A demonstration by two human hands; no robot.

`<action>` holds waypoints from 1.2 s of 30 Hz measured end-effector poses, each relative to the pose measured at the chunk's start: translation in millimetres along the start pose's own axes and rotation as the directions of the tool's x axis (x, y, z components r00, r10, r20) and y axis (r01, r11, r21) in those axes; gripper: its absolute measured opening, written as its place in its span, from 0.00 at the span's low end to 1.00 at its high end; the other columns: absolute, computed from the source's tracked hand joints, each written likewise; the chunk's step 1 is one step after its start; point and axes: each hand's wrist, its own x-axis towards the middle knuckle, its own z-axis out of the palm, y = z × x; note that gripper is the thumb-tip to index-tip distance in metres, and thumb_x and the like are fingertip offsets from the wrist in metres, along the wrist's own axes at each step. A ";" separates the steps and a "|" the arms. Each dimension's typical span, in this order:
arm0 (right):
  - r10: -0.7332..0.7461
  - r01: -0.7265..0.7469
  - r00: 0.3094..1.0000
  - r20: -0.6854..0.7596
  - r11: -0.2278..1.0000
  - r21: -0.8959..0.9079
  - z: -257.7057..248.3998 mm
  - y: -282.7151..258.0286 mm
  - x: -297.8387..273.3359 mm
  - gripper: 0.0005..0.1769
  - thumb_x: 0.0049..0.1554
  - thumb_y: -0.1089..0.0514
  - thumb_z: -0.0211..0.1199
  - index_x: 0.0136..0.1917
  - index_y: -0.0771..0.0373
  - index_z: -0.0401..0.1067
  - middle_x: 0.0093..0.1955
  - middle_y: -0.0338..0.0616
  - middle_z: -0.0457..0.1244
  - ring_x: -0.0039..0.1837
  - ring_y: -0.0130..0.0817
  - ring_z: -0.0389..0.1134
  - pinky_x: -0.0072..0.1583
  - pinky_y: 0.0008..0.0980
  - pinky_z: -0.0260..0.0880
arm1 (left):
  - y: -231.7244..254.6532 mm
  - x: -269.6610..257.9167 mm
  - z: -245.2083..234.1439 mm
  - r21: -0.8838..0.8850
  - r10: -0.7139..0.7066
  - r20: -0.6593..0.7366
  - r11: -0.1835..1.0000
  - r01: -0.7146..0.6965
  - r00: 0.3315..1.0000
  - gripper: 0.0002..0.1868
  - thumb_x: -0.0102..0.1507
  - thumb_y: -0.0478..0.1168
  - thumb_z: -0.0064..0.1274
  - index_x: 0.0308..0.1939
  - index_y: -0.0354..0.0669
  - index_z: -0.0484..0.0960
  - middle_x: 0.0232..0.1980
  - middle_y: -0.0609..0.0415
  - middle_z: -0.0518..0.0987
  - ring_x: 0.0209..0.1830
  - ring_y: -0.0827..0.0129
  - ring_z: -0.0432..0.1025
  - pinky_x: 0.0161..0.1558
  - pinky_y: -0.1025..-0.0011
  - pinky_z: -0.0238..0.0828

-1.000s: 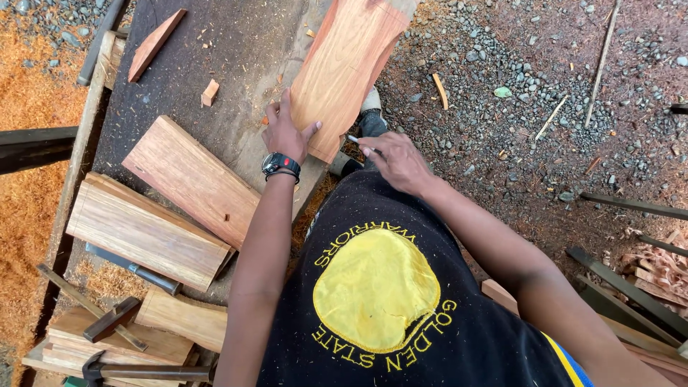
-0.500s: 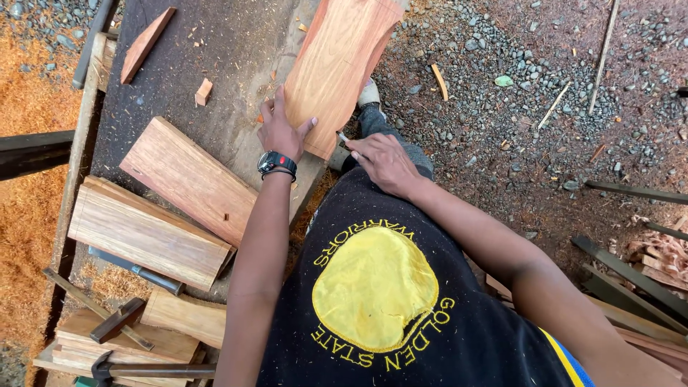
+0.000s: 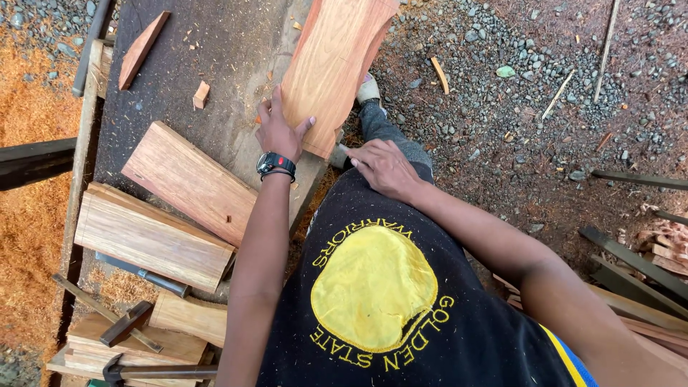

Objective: Mark and shape wooden boards using a pen, hammer, and chisel on a workbench

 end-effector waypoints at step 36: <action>0.151 -0.153 0.981 -0.124 0.988 -0.002 -72.3 70.8 18.3 0.20 0.87 0.47 0.57 0.82 0.48 0.84 0.71 0.43 0.81 0.78 0.42 0.77 0.72 0.51 0.69 | 66.8 -19.7 -7.9 0.099 0.112 -0.119 0.990 -0.100 0.987 0.81 0.55 0.64 0.96 1.02 0.63 0.56 0.93 0.42 0.63 0.83 0.16 0.75 0.89 0.17 0.54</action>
